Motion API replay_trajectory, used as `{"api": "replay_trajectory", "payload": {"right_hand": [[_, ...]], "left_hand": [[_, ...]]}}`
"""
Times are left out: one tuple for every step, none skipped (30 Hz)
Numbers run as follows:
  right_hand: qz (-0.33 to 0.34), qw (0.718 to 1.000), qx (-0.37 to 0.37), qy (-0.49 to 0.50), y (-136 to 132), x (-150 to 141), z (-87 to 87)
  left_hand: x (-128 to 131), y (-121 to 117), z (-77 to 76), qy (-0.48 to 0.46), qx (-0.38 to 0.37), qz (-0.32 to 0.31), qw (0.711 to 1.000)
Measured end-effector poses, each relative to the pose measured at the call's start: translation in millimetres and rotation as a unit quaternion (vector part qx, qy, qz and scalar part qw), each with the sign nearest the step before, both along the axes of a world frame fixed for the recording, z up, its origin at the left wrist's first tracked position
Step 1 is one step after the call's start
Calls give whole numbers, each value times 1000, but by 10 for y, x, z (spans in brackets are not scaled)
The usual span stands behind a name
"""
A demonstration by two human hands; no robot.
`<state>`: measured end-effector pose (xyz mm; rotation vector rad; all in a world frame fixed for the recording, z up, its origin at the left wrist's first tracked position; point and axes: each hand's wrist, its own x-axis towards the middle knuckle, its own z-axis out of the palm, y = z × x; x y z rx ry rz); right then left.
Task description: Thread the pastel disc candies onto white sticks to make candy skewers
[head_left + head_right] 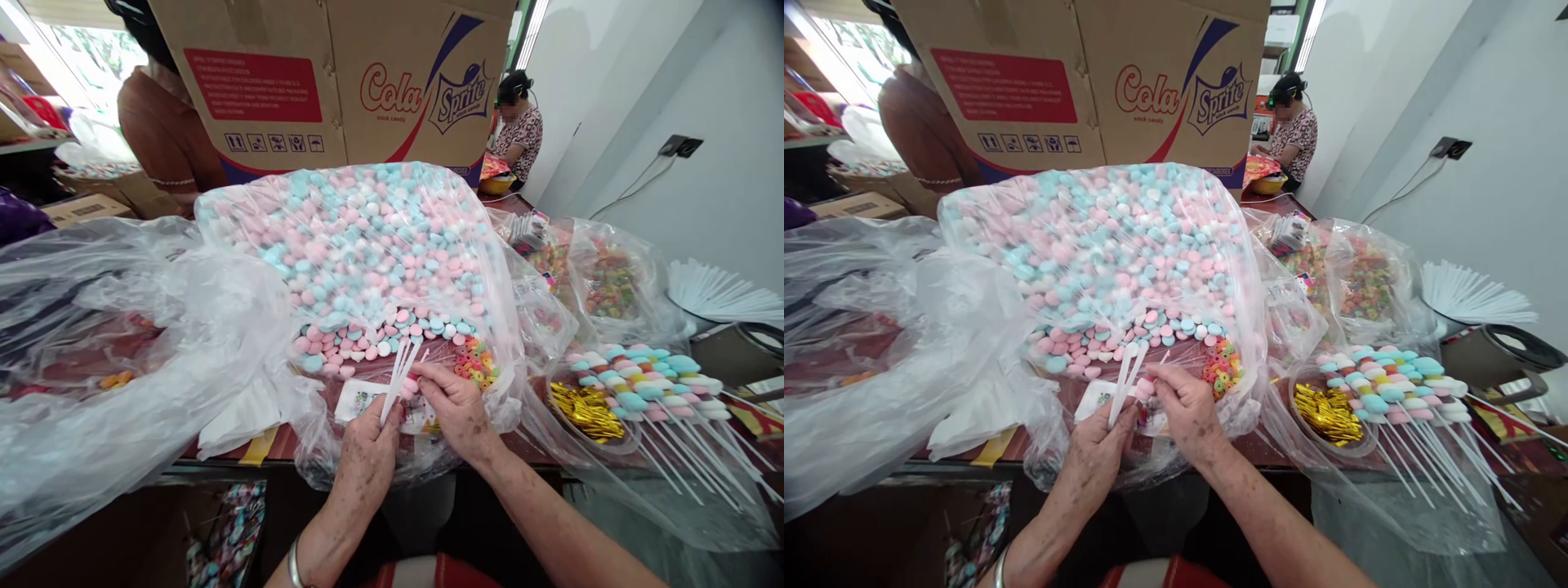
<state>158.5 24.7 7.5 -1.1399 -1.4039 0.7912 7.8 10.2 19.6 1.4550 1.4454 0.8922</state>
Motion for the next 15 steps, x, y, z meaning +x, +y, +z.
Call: {"api": "replay_trajectory", "payload": {"right_hand": [[12, 1000, 3, -18, -33, -22, 9], [27, 999, 8, -39, -55, -26, 24], [41, 998, 8, -56, -60, -10, 46], [53, 996, 1, -69, -42, 27, 73], [57, 995, -13, -78, 0, 85, 106], [49, 994, -28, -91, 68, 159, 141], [33, 992, -41, -113, 158, 243, 176], [7, 987, -43, -152, 265, 328, 210], [-17, 976, -37, -213, 381, 407, 239], [-33, 958, -27, -283, 496, 472, 261], [-40, 935, -22, -352, 600, 518, 275], [-43, 908, -21, -416, 684, 545, 280], [-41, 882, -23, -468, 744, 551, 277], [-37, 859, -28, -509, 775, 541, 266], [-27, 842, -33, -538, 779, 519, 251]], "left_hand": [[-4, 5, -23, -5, -4, 6, 1000], [-11, 8, -43, -15, -10, 11, 1000], [-18, 10, -61, -29, -17, 16, 999], [-25, 11, -74, -47, -24, 19, 998], [-32, 10, -81, -66, -32, 21, 997], [-37, 9, -82, -83, -38, 21, 996], [-41, 6, -78, -92, -43, 21, 995], [-44, 2, -71, -96, -46, 22, 994], [-46, -3, -63, -96, -48, 23, 994], [-47, -9, -56, -92, -49, 24, 994], [-48, -15, -53, -86, -49, 26, 995], [-50, -21, -53, -82, -49, 27, 995], [-52, -27, -57, -80, -49, 31, 995], [-57, -33, -62, -81, -48, 33, 995], [-64, -38, -67, -82, -48, 33, 995]]}}
